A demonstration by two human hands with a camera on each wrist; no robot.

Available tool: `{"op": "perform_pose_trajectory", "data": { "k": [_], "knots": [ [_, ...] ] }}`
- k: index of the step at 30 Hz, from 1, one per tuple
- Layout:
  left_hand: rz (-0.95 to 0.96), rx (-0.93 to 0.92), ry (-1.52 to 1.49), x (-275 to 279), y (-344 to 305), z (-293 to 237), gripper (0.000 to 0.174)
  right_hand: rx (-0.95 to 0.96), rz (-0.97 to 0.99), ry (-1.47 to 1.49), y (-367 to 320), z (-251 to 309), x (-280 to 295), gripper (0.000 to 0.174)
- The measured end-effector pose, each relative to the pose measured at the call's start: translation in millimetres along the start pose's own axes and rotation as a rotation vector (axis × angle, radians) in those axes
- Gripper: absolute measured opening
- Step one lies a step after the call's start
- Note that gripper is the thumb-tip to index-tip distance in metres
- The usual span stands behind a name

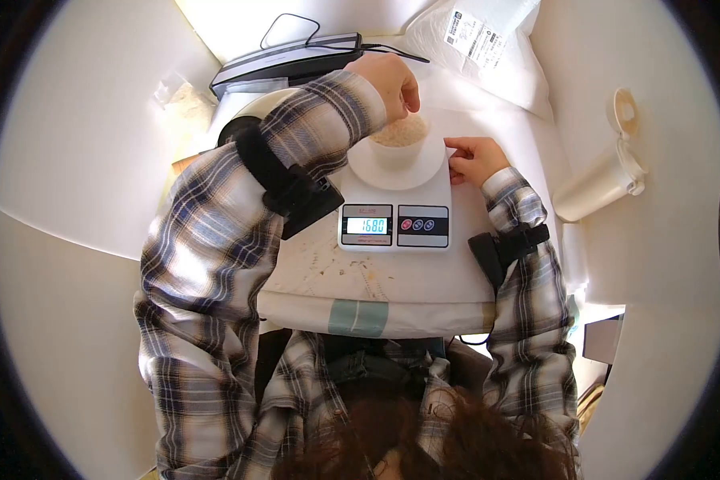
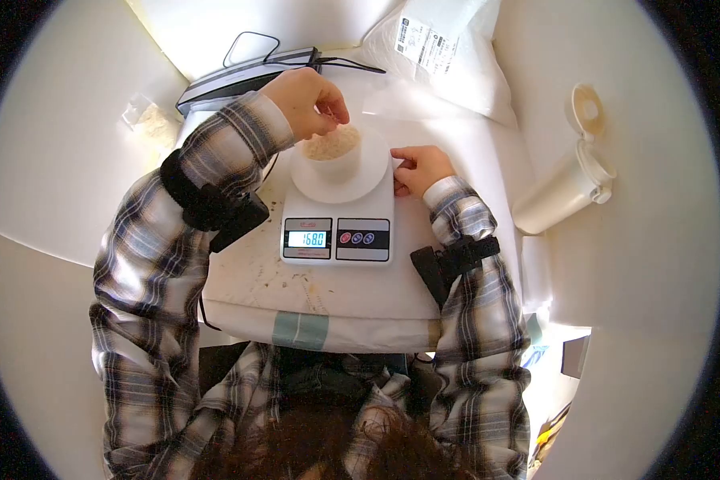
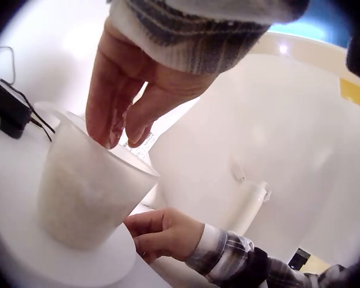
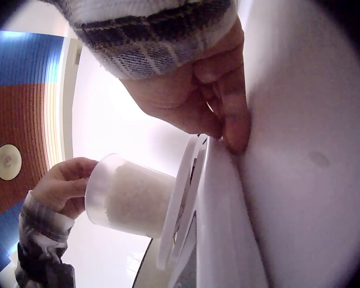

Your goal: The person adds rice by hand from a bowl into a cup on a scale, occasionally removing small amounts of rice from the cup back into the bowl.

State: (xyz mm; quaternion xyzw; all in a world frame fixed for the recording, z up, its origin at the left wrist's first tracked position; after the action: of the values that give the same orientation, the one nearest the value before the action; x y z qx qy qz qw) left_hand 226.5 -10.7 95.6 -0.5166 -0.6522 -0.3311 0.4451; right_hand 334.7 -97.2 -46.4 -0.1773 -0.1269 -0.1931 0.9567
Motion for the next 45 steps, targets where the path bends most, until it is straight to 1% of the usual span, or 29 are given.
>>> {"op": "perform_pose_trajectory", "data": {
  "k": [2,9,11,12,14,18,20,21,23,27,30,32,33,35,38,39,41,45],
  "knots": [
    [-0.075,-0.027,-0.019,1.3,1.6,3.7,0.015,-0.010,-0.006,0.013,-2.5,2.0,0.1,0.034],
    [-0.067,0.026,0.069,-0.5,-1.9,8.6,0.013,-0.032,0.021,-0.027,-1.3,0.8,-1.6,0.034],
    [-0.116,-0.085,0.141,3.5,-4.7,-0.4,0.013,-0.034,0.021,-0.031,-1.4,0.3,-1.3,0.034],
    [-0.116,-0.086,0.141,4.4,-6.4,-3.6,0.013,-0.018,0.015,-0.018,-0.9,1.1,-0.9,0.035],
    [-0.057,0.028,0.003,3.0,-9.9,-1.4,0.015,-0.001,0.009,-0.004,-0.5,1.9,-0.7,0.036],
    [-0.071,0.020,-0.001,0.2,-8.8,5.8,0.017,-0.008,-0.002,-0.004,-0.3,1.0,0.0,0.036],
    [-0.059,0.068,-0.097,-3.4,-7.1,15.9,0.022,-0.015,-0.006,-0.005,-0.1,0.6,0.5,0.036],
    [-0.060,0.068,-0.097,-2.3,-7.0,16.0,0.022,-0.014,-0.006,-0.011,0.1,0.9,0.5,0.035],
    [-0.030,0.125,-0.241,-4.5,-7.9,19.3,0.030,-0.012,-0.005,-0.017,0.3,1.0,0.4,0.035],
    [-0.061,0.116,-0.296,-2.5,-8.8,19.2,0.030,-0.034,0.004,-0.039,-3.0,3.8,-0.2,0.035],
    [-0.098,0.109,-0.308,-0.8,-11.4,17.1,0.024,-0.049,0.019,-0.054,-2.9,2.7,-1.4,0.035],
    [-0.098,0.050,-0.253,-1.0,-11.5,13.1,0.015,-0.049,0.020,-0.058,-2.2,2.6,-1.3,0.036],
    [-0.098,0.050,-0.253,-1.5,-11.5,13.0,0.015,-0.050,0.020,-0.063,-2.3,3.1,-1.2,0.036],
    [-0.119,0.024,-0.147,0.7,-11.3,10.3,0.014,-0.051,0.020,-0.068,-2.0,2.8,-1.1,0.036],
    [-0.123,0.013,-0.111,2.3,-13.0,7.8,0.015,-0.040,0.018,-0.062,-0.9,1.2,-1.1,0.036],
    [-0.122,0.013,-0.111,1.2,-12.9,8.8,0.015,-0.035,0.006,-0.042,-0.7,1.4,-0.4,0.035],
    [-0.213,0.031,-0.185,3.8,-13.3,15.2,0.014,-0.031,-0.006,-0.022,-1.2,2.0,0.2,0.035],
    [-0.187,0.017,-0.190,0.5,-12.4,21.0,0.017,-0.028,-0.009,-0.017,-2.1,3.4,0.3,0.035]
  ]
}}
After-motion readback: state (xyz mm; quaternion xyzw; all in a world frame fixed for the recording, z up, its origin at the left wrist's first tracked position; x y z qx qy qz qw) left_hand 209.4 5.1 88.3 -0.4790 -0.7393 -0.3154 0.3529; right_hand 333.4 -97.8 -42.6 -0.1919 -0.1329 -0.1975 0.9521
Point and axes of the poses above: each hand's wrist, its own y-axis towards the middle knuckle, its own x-axis out of the back of the hand, z = x × y, the point moved 8 cm from there along y, towards the middle knuckle, and after that the axes turned 6 degrees about -x, right-handed, at the moved point
